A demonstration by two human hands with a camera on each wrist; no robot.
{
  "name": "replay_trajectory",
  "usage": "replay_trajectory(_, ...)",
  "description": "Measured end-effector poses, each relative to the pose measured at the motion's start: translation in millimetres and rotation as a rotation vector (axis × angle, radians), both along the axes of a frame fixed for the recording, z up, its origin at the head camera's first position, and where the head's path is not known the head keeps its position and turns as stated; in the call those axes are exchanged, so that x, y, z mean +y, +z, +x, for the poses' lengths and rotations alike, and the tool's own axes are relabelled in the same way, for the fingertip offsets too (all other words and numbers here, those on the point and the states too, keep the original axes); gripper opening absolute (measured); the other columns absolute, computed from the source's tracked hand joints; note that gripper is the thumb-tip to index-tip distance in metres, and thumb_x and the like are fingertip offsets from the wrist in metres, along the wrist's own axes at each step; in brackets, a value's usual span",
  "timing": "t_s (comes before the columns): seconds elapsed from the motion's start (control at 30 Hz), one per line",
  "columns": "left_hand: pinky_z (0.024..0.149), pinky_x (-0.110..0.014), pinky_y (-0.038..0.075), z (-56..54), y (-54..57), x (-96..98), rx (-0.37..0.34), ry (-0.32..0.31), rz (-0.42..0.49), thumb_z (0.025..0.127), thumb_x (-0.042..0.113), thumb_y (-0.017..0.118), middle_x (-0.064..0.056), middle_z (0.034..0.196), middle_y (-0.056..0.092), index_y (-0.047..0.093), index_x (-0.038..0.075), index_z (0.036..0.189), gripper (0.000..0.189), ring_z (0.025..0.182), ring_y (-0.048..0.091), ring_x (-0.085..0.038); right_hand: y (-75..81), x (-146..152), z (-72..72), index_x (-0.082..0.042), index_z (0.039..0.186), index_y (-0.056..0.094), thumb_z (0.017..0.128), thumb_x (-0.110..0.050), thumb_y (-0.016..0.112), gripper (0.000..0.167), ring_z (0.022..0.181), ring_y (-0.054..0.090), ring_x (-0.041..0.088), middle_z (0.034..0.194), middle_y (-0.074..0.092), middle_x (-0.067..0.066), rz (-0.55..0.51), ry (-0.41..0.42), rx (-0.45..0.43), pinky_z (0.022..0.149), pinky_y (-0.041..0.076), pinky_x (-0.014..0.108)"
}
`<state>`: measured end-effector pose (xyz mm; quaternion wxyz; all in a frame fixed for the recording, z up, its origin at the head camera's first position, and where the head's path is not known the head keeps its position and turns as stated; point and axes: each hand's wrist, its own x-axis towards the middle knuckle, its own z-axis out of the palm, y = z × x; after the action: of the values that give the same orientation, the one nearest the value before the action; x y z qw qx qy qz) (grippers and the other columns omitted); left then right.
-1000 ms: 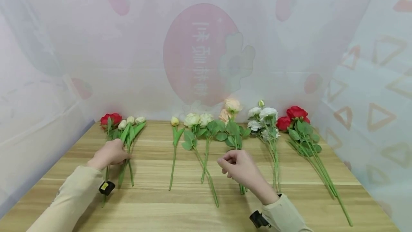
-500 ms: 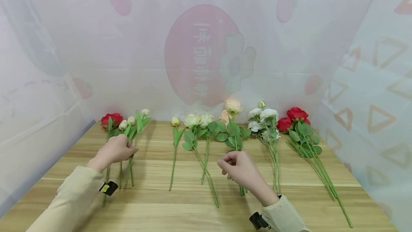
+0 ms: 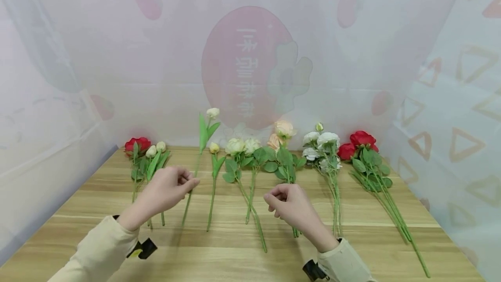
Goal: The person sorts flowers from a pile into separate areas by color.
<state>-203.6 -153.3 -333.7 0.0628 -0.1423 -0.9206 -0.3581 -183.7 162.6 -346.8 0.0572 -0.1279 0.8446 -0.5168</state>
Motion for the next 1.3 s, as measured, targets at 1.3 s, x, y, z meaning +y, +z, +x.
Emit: replay_trajectory(1.3,0.054,-0.022,0.048,48.4,-30.3,54.0,0.19,-0.272,0.164,0.097,0.024,0.065,0.015,0.072,0.058,0.068,0.017,0.087,0.013,0.06,0.054,0.001,4.2,-67,2.9,-0.006,0.091,0.076,0.093,-0.024,0.07,0.018,0.065,0.059,0.025,0.076,0.067,0.007,-0.134,0.036,0.077,0.054,0.05,0.032)
